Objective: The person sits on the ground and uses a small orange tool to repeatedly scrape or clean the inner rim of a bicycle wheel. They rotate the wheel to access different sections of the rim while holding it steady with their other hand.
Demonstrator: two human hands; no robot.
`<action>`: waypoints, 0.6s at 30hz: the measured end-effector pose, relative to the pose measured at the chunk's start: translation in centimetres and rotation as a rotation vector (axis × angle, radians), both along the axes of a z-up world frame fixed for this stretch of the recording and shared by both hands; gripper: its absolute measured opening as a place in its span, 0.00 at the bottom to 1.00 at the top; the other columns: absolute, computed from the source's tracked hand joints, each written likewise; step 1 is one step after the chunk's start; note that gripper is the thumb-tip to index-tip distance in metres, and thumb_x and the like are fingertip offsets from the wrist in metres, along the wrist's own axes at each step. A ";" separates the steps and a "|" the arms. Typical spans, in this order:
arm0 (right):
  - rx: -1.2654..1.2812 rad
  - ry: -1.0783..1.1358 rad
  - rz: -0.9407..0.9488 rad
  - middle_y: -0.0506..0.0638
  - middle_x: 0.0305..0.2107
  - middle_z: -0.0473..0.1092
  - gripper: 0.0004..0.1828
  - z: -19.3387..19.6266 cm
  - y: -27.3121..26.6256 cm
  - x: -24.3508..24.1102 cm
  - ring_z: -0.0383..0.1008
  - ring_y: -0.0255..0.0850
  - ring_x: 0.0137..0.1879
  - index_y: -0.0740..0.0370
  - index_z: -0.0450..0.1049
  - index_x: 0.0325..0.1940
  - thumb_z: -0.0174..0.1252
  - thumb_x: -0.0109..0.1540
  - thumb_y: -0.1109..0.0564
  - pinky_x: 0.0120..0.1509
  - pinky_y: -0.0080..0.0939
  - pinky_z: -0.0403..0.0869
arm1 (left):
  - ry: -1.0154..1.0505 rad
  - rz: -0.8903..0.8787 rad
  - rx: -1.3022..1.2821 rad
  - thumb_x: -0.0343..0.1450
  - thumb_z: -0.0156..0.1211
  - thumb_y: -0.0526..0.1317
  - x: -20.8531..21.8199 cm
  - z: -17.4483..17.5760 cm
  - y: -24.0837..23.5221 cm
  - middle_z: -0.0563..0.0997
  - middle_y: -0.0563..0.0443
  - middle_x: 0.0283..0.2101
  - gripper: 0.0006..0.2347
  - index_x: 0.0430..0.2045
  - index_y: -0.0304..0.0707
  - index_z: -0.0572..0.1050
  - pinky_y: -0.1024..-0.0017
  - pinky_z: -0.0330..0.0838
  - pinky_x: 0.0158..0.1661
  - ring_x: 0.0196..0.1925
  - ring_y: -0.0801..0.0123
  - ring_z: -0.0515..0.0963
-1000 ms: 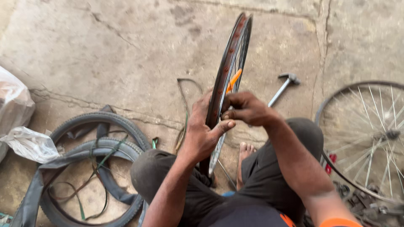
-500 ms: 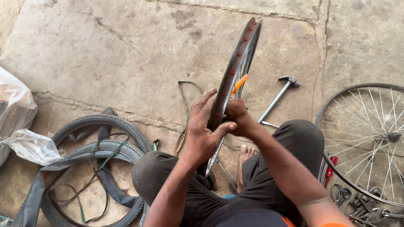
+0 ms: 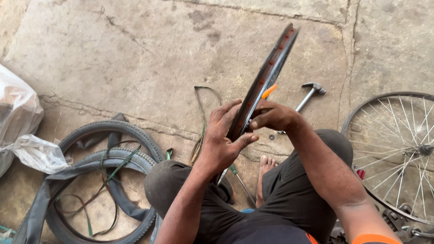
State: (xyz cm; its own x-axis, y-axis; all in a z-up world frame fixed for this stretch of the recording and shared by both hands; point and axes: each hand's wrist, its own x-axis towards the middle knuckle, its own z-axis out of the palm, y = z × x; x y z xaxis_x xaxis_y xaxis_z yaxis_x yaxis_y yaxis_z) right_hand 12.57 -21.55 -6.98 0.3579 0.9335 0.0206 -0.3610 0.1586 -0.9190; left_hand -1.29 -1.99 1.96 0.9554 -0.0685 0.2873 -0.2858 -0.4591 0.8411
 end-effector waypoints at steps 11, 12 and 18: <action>-0.075 -1.019 -1.200 0.48 0.32 0.73 0.13 -2.7 5.7 -6.4 0.77 0.33 0.36 0.59 0.71 0.39 0.65 0.68 0.49 0.33 0.32 0.78 | -0.012 0.078 -0.067 0.67 0.73 0.48 0.6 -1.2 0.3 0.72 0.39 0.65 0.31 0.64 0.37 0.70 0.56 0.72 0.64 0.68 0.51 0.72; -0.106 -1.033 -1.172 0.49 0.31 0.71 0.15 -2.7 5.6 -6.1 0.76 0.35 0.35 0.59 0.69 0.37 0.65 0.67 0.48 0.32 0.34 0.77 | -0.001 0.087 -0.069 0.67 0.73 0.48 0.6 -1.2 0.2 0.73 0.39 0.65 0.31 0.64 0.37 0.70 0.57 0.73 0.63 0.67 0.51 0.73; 0.025 -1.178 -0.911 0.57 0.40 0.73 0.19 -0.7 4.3 -5.9 0.80 0.42 0.41 0.67 0.68 0.49 0.52 0.73 0.45 0.42 0.39 0.82 | 0.035 0.096 -0.066 0.67 0.73 0.46 0.3 -0.8 1.2 0.74 0.37 0.62 0.29 0.63 0.37 0.70 0.57 0.74 0.61 0.65 0.51 0.76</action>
